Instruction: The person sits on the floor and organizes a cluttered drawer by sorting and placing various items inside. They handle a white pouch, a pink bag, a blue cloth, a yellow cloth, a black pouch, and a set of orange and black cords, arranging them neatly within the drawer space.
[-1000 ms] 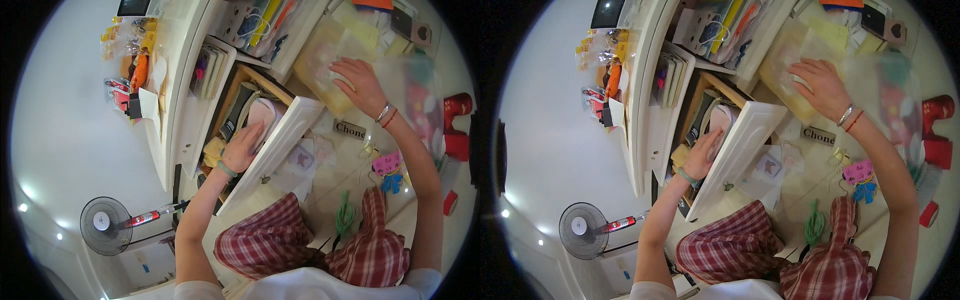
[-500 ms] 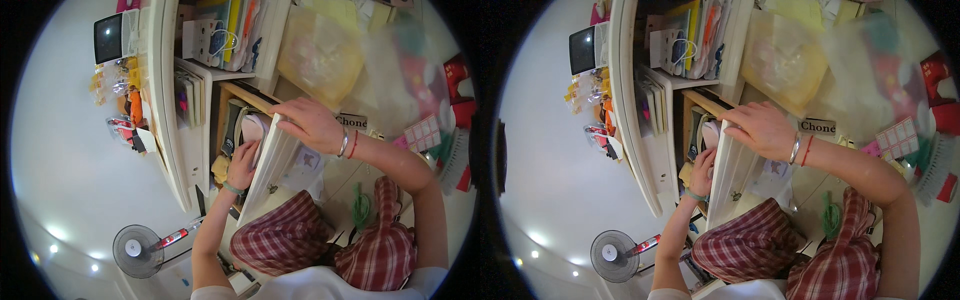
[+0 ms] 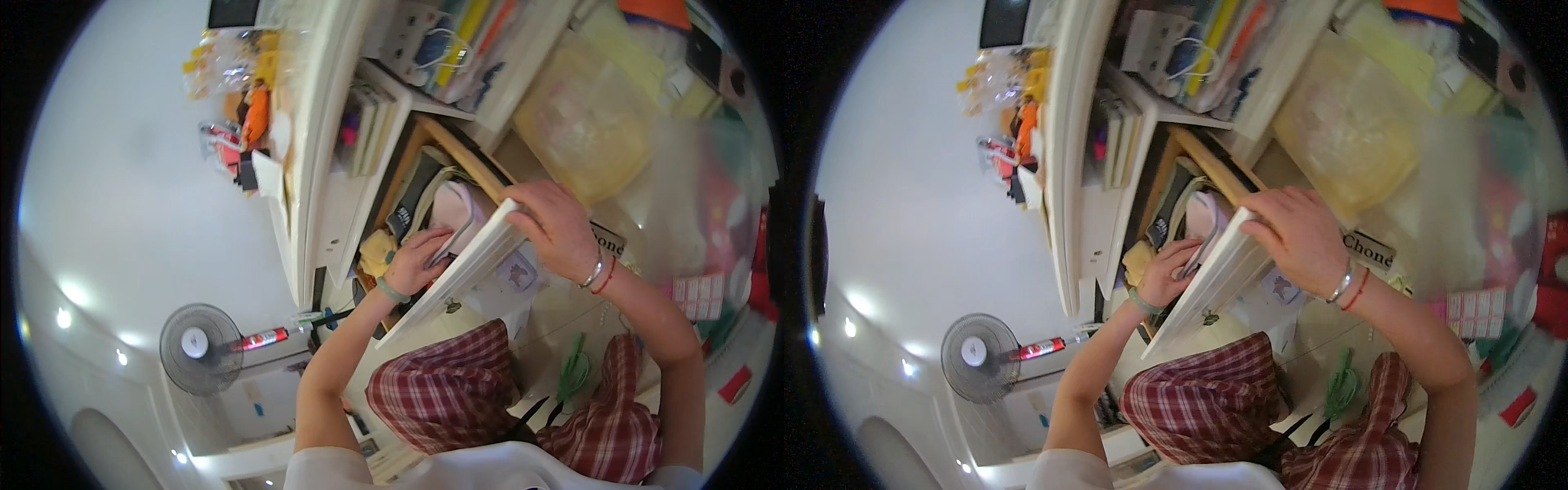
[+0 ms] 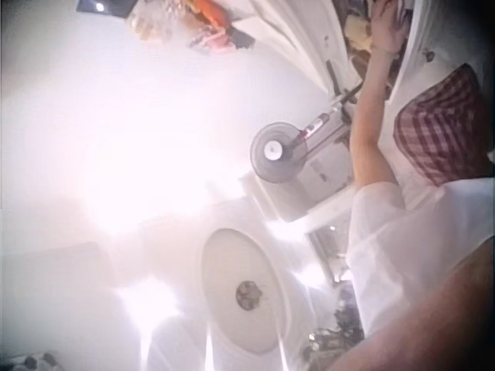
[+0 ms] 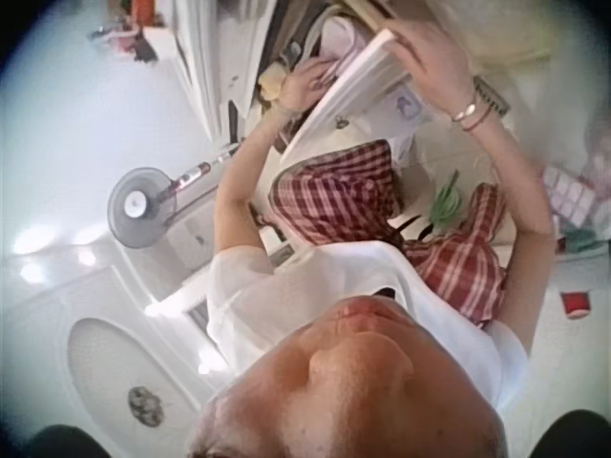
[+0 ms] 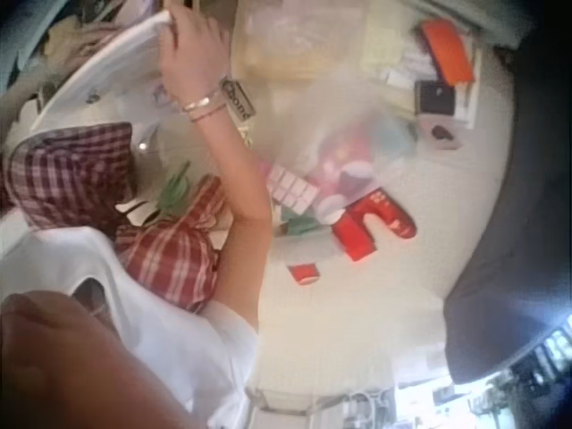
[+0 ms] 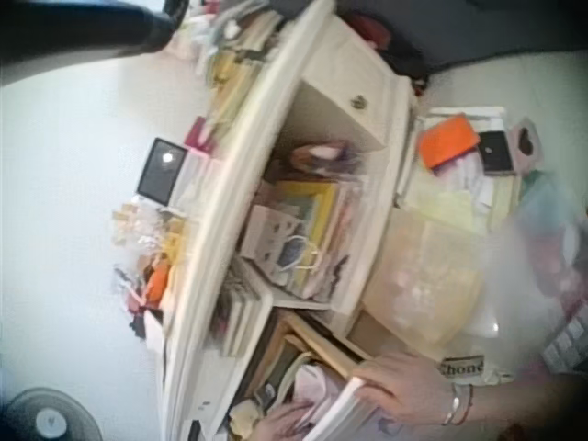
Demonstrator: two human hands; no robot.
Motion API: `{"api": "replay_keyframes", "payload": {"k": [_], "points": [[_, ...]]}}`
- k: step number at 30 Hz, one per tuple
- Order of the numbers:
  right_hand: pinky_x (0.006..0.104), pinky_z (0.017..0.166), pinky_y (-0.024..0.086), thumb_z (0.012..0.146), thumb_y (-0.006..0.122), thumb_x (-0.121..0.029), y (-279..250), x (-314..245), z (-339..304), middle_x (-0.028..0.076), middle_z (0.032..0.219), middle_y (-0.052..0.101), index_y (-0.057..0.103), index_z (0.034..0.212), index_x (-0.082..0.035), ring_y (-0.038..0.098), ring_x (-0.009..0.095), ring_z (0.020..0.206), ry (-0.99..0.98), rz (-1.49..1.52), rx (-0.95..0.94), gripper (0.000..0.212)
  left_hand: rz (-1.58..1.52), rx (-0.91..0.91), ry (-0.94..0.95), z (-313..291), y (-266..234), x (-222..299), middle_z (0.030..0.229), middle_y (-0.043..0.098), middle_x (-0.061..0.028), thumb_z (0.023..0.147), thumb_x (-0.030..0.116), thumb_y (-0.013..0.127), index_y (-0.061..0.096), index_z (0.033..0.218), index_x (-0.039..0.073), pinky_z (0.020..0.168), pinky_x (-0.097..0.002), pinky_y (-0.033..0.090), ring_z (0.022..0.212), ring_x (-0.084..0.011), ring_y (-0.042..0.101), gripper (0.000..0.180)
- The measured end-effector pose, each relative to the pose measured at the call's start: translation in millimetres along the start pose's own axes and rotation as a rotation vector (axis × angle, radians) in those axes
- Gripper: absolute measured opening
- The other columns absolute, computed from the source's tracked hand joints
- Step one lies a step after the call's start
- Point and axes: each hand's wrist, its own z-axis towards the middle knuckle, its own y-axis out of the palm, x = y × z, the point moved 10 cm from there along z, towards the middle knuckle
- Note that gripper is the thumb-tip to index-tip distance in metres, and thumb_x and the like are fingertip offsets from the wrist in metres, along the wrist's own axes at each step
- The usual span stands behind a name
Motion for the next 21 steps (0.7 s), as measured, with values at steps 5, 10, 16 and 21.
{"api": "replay_keyframes", "payload": {"k": [5, 10, 16, 21], "points": [[0.039, 0.079, 0.046, 0.09, 0.059, -0.018, 14.4, -2.3, 1.4, 0.013, 0.095, 0.063, 0.059, 0.109, -0.005, 0.059, 0.031, 0.088, 0.031, 0.068, -0.049, 0.023, -0.162, 0.163, -0.196, -29.2, -17.5, -38.3, 0.1, 0.064, -0.0106, 0.083, 0.008, 0.066, 0.062, 0.112, 0.001, 0.077, -0.0289, 0.049, 0.089, -0.0177, 0.06, 0.03], [0.0329, 0.078, 0.046, 0.094, 0.057, -0.022, 36.9, 34.5, -5.4, 0.013, 0.094, 0.062, 0.057, 0.113, -0.005, 0.059, 0.025, 0.085, 0.169, 0.129, -0.164, 0.026, -0.281, 0.259, -0.295, -45.5, -14.6, -88.3, 0.085, 0.062, -0.0038, 0.089, 0.011, 0.06, 0.062, 0.114, 0.002, 0.069, -0.0249, 0.046, 0.076, -0.0082, 0.053, 0.026], [0.0261, 0.079, 0.045, 0.098, 0.052, -0.023, 46.0, 46.1, -3.6, 0.005, 0.092, 0.06, 0.056, 0.116, -0.005, 0.053, 0.013, 0.085, 0.203, 0.137, -0.232, 0.025, -0.059, 0.4, -0.148, -42.1, -32.5, -51.6, 0.087, 0.067, -0.0088, 0.089, 0.011, 0.059, 0.062, 0.116, 0.005, 0.07, -0.0283, 0.052, 0.073, -0.0197, 0.063, 0.027], [0.0249, 0.082, 0.044, 0.098, 0.053, -0.022, 40.3, 37.5, -1.3, 0.004, 0.094, 0.06, 0.056, 0.121, -0.006, 0.053, 0.011, 0.088, 0.22, -0.011, -0.234, 0.028, 0.243, 0.183, 0.124, -32.6, 18.2, -26.0, 0.135, 0.051, -0.0144, 0.092, 0.031, 0.056, 0.041, 0.142, 0.02, 0.075, -0.0352, 0.056, 0.096, -0.0289, 0.066, 0.054]]}}
